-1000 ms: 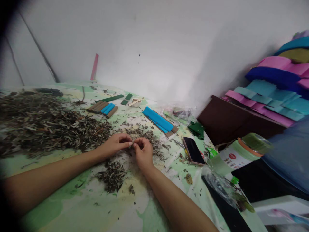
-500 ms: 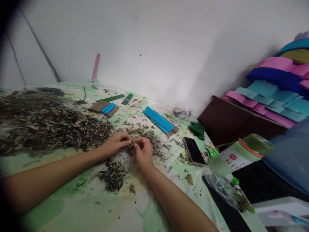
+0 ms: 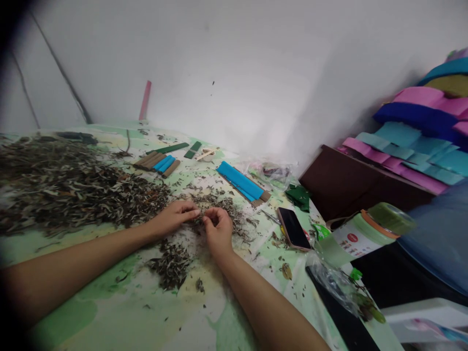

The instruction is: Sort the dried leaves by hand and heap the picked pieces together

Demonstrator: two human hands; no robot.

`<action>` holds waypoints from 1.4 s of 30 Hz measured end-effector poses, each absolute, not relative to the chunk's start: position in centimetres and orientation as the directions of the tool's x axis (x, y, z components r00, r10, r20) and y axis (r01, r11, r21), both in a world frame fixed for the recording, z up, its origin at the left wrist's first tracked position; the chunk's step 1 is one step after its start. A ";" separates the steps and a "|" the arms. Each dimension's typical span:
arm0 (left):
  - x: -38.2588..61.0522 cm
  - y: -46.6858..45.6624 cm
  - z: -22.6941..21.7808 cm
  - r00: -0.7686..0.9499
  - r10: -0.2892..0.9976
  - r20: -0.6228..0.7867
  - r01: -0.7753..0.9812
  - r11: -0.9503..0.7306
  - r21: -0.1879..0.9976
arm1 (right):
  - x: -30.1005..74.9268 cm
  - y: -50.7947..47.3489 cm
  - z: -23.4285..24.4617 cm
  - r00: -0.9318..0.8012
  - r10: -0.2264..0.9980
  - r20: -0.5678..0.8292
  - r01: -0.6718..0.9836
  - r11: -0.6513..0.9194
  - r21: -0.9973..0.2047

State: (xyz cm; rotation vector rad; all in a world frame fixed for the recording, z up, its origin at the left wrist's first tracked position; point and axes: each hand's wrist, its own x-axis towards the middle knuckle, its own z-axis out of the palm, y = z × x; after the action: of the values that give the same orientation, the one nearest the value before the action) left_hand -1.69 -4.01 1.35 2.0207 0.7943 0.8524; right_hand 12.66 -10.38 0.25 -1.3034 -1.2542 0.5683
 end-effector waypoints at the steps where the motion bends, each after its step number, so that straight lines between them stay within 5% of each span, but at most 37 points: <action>1: -1.7 -4.1 1.4 0.591 0.751 0.296 0.230 -0.508 0.830 | 12.6 -10.4 0.2 0.296 0.886 0.356 0.323 0.257 -0.911; 14: -1.5 -4.1 1.4 0.593 0.716 0.368 0.269 -0.607 0.748 | 12.6 -10.6 0.2 0.245 0.897 0.369 0.374 0.263 -0.889; 21: -1.8 -3.6 1.3 0.504 0.796 0.336 0.329 -0.536 0.777 | 12.7 -10.2 -0.1 0.290 0.906 0.309 0.222 0.251 -0.942; 27: -2.0 -3.4 1.6 0.510 0.798 0.322 0.188 -0.469 0.863 | 12.8 -10.3 0.1 0.310 0.902 0.301 0.166 0.260 -0.951; 31: -2.5 -4.1 2.8 0.676 0.671 0.307 0.006 -0.421 0.907 | 12.9 -11.3 0.7 0.145 0.915 0.376 0.153 0.354 -0.923; 34: -2.9 -4.4 3.5 0.741 0.590 0.320 -0.060 -0.418 0.907 | 13.0 -11.9 1.1 -0.014 0.898 0.439 0.231 0.430 -0.873; 39: -2.7 -3.9 3.1 0.700 0.640 0.318 0.081 -0.513 0.854 | 13.8 -10.9 0.7 0.190 0.855 0.482 0.457 0.357 -0.814; 42: -2.5 -3.7 2.5 0.722 0.610 0.327 0.159 -0.607 0.779 | 14.8 -9.8 0.3 0.156 0.848 0.506 0.637 0.305 -0.708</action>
State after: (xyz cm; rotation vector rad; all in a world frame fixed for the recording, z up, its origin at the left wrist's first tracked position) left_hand -2.52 -3.65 2.52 2.1598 0.5801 0.7550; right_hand 14.82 -9.78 0.33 -1.4061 -1.5548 0.2610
